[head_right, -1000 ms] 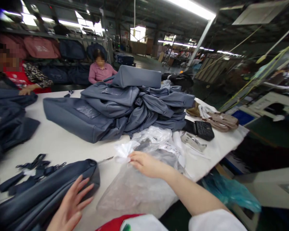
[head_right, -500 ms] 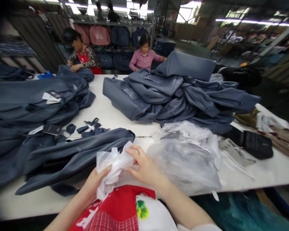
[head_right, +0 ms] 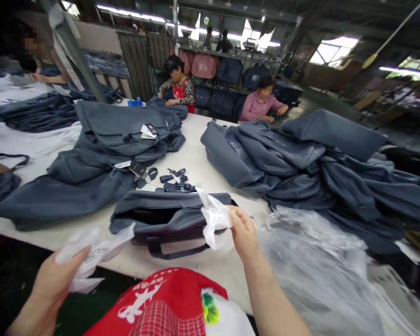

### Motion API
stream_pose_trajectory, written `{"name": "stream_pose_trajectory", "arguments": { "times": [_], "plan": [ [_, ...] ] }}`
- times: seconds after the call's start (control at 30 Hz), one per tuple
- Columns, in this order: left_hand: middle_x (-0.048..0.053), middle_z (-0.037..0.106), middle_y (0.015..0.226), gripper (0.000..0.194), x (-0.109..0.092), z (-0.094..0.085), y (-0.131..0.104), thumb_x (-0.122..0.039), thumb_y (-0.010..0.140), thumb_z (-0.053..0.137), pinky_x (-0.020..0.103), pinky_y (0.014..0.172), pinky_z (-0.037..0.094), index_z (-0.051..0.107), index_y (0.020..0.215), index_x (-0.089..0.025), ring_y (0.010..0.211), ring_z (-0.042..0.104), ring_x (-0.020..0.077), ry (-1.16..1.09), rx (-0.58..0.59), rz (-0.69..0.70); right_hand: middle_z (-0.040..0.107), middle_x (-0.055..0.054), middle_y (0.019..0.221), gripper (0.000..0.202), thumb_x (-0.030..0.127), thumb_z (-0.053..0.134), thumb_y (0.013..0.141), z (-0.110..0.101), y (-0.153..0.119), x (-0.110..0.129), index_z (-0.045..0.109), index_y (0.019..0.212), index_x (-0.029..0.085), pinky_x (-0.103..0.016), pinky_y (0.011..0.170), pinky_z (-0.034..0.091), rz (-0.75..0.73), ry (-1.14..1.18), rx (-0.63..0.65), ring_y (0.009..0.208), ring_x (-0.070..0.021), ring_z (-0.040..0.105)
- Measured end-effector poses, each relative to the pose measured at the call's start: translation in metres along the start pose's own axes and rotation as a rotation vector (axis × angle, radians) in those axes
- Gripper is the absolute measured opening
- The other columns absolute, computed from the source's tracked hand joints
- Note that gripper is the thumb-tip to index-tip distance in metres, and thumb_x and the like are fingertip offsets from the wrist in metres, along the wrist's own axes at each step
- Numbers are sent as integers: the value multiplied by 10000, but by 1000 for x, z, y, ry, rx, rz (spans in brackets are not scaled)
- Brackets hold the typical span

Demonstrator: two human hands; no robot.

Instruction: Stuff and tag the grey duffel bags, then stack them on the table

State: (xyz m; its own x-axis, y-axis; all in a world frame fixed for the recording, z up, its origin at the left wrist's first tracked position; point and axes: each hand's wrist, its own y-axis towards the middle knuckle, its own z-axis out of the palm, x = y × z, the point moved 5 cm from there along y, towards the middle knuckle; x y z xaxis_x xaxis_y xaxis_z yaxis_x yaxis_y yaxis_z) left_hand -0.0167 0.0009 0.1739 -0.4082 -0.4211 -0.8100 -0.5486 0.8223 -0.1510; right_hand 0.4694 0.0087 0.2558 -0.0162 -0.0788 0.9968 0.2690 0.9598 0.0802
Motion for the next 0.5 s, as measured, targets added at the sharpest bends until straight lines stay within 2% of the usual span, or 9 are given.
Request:
{"name": "stream_pose_trajectory", "arguments": {
  "times": [0.07,0.13,0.17,0.2,0.27,0.33,0.37,0.43,0.5],
  "plan": [
    [40,715,728,392,18,-23,22,-388,563,699,331,550,527,680,884,-164,714,674,292,60,-61,-58,645,-35,900,173,319,630,828,42,7,11,564,749,179,-244,629,478,-93,-10,36,709,-135,582],
    [43,723,927,356,20,-32,39,-328,577,645,340,647,540,663,903,-186,841,666,292,21,-59,-4,647,-41,986,89,218,635,806,96,14,21,565,759,187,-273,752,494,-260,-108,169,862,-159,611],
    [46,700,1065,331,16,-33,46,-307,594,614,342,721,542,649,902,-191,922,653,286,-30,-54,64,646,-47,1030,31,163,601,810,126,17,21,595,800,192,-288,810,489,-339,-210,290,932,-167,611],
    [48,664,1170,314,11,-33,52,-289,612,585,339,789,535,633,907,-193,985,636,275,-79,-46,125,645,-53,1065,118,113,558,813,157,19,17,631,853,197,-296,856,480,-401,-353,443,979,-171,609],
    [65,650,1192,323,1,-28,64,-253,640,532,345,844,522,614,945,-187,998,629,257,-96,2,180,657,-61,1091,265,43,514,799,210,22,-8,691,912,204,-284,894,468,-421,-759,798,1000,-175,621],
    [77,676,1122,401,-11,-12,70,-199,652,475,364,887,506,615,1027,-177,992,630,251,1,145,244,693,-92,996,267,5,539,765,242,30,-41,725,863,170,-281,857,487,-327,-1139,1021,923,-203,657],
    [82,673,1130,465,-19,0,70,-174,648,456,375,934,482,612,1086,-173,1030,618,252,66,257,313,703,-116,928,246,-10,553,749,251,36,-55,730,830,140,-294,829,499,-274,-1267,1050,877,-225,670],
    [89,614,1261,557,-35,28,60,-161,663,464,379,1043,401,575,1209,-177,1165,554,251,172,513,509,699,-172,872,225,-27,544,746,265,52,-74,725,818,86,-334,793,514,-211,-1391,1005,841,-273,679],
    [99,547,1350,607,-43,55,43,-201,687,528,372,1057,382,518,1294,-190,1201,530,260,281,710,667,681,-222,951,257,-14,494,791,276,68,-85,709,914,52,-366,792,518,-187,-1429,927,873,-300,675]
  ]
}}
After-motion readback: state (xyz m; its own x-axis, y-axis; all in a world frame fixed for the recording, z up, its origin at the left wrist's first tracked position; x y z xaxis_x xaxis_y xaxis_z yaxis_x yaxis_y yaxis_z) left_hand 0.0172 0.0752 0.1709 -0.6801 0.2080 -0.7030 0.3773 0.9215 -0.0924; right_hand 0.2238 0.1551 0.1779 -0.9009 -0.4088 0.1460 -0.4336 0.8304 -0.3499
